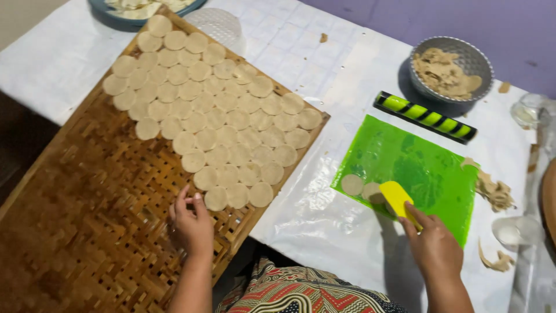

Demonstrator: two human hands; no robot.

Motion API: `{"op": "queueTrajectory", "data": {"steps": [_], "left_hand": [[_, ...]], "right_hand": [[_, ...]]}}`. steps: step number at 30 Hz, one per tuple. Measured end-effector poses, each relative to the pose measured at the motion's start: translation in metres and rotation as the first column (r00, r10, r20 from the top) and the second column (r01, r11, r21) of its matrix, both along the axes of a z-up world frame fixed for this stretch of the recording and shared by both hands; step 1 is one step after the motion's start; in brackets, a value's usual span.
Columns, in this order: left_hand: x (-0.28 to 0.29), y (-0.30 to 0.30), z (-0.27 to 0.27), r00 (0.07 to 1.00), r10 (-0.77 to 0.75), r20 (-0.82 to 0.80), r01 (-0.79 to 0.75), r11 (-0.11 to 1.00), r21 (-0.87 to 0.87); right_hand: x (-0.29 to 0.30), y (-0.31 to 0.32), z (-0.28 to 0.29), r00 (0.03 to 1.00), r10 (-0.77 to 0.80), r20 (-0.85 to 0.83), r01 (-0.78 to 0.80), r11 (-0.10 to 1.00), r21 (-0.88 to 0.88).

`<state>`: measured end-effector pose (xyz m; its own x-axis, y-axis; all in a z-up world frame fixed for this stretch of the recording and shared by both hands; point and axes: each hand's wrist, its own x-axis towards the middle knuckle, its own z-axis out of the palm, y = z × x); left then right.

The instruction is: Rolling out dough and cutting it into small circular discs to be placed on a drying tray.

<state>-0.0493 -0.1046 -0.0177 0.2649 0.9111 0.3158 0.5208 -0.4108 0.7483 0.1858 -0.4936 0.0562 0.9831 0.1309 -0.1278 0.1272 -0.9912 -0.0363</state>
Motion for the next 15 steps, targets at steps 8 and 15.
{"op": "queueTrajectory", "data": {"steps": [8,15], "left_hand": [[0.05,-0.038,0.014,0.942,-0.287,0.174,0.309,0.944,-0.116],[0.075,-0.075,0.037,0.895,-0.446,0.006,0.43,0.861,-0.271]], "right_hand": [[0.024,-0.079,-0.008,0.938,-0.235,-0.253,0.175,0.955,-0.239],[0.011,-0.055,0.001,0.938,-0.178,-0.297,0.131,0.977,-0.169]]}}
